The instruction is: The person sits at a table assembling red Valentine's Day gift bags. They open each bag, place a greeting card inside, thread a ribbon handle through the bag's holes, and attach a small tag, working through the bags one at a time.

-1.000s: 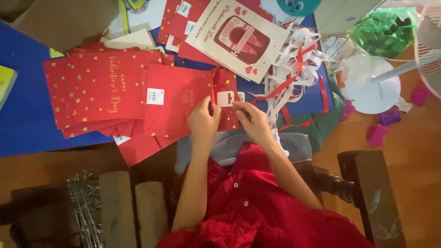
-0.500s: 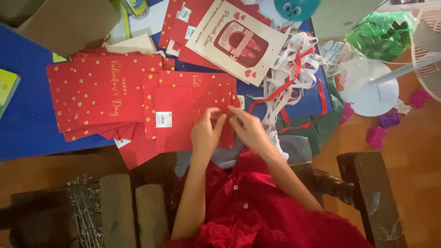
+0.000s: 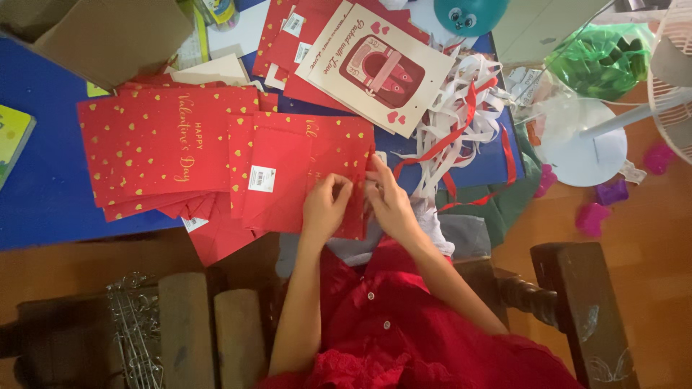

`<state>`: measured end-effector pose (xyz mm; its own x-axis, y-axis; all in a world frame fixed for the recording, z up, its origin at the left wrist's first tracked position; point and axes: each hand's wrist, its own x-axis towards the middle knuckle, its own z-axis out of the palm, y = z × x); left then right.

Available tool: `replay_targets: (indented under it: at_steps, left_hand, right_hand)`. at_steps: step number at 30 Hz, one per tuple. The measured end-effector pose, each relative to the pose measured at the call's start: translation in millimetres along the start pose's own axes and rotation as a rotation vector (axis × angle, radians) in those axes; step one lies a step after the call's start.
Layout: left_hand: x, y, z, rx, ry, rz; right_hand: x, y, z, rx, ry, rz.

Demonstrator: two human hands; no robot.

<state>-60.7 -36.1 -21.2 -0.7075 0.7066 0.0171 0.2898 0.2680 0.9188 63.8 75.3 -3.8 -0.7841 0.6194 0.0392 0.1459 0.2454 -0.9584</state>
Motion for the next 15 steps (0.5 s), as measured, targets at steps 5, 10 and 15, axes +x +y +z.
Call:
replay_targets:
  at_steps: [5, 10, 15]
  left_hand:
    - [-4, -7, -10, -0.099, -0.172, 0.054]
    - [-5, -16, -13, -0.209, -0.335, 0.045]
    - [-6, -15, -9, -0.473, -0.265, -0.104]
  right_hand:
    - [3, 13, -1, -0.221, 0.05, -0.137]
    - [7, 18, -2, -0.28, 0.057, -0.312]
    - [5, 10, -5, -0.194, -0.1, -0.192]
